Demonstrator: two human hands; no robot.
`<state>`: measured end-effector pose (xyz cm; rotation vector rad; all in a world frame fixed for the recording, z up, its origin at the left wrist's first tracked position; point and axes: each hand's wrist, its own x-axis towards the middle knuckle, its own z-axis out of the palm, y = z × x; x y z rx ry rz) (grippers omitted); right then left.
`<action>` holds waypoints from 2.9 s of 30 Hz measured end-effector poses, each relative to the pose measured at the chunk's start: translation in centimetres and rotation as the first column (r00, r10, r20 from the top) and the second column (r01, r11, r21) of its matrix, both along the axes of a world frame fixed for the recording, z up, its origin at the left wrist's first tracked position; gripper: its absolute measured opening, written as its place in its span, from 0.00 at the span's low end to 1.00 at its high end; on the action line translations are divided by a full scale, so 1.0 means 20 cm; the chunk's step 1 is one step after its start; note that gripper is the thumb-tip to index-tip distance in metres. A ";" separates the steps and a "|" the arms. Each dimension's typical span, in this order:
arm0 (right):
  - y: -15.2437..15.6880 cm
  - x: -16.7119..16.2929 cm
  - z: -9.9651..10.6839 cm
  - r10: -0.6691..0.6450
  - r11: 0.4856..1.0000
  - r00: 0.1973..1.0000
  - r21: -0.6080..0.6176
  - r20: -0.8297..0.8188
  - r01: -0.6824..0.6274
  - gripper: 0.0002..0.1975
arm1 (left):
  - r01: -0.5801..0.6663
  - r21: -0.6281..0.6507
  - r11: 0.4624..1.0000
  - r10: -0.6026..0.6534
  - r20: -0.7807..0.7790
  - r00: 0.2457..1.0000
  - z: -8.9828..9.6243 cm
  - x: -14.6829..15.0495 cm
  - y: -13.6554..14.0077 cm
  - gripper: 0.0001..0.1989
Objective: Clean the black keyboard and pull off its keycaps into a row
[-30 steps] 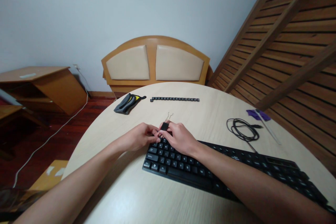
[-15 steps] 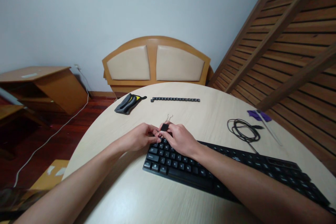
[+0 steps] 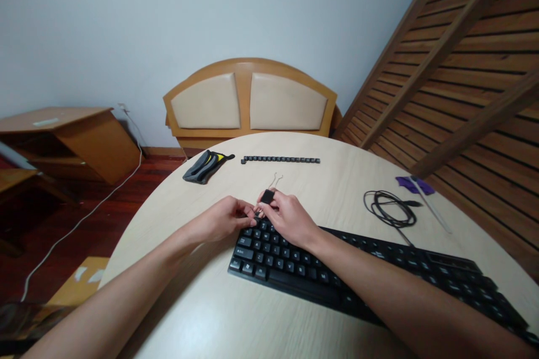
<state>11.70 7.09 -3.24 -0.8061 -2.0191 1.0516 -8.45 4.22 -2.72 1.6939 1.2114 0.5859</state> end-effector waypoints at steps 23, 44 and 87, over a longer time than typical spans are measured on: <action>0.06 -0.01 -0.04 -0.121 0.983 0.989 -0.148 -0.089 0.107 0.03 | -0.212 0.481 0.851 0.362 -0.246 0.899 -0.08 -0.08 0.21 0.15; 0.08 -0.02 -0.09 -0.112 0.983 0.990 -0.159 -0.082 0.098 0.03 | -0.038 0.739 0.672 0.519 -0.434 0.736 -0.10 -0.09 0.41 0.09; 0.06 0.00 -0.06 -0.105 0.978 0.993 -0.187 -0.052 0.094 0.03 | -0.103 0.802 0.589 0.664 -0.408 0.627 -0.16 -0.11 0.76 0.10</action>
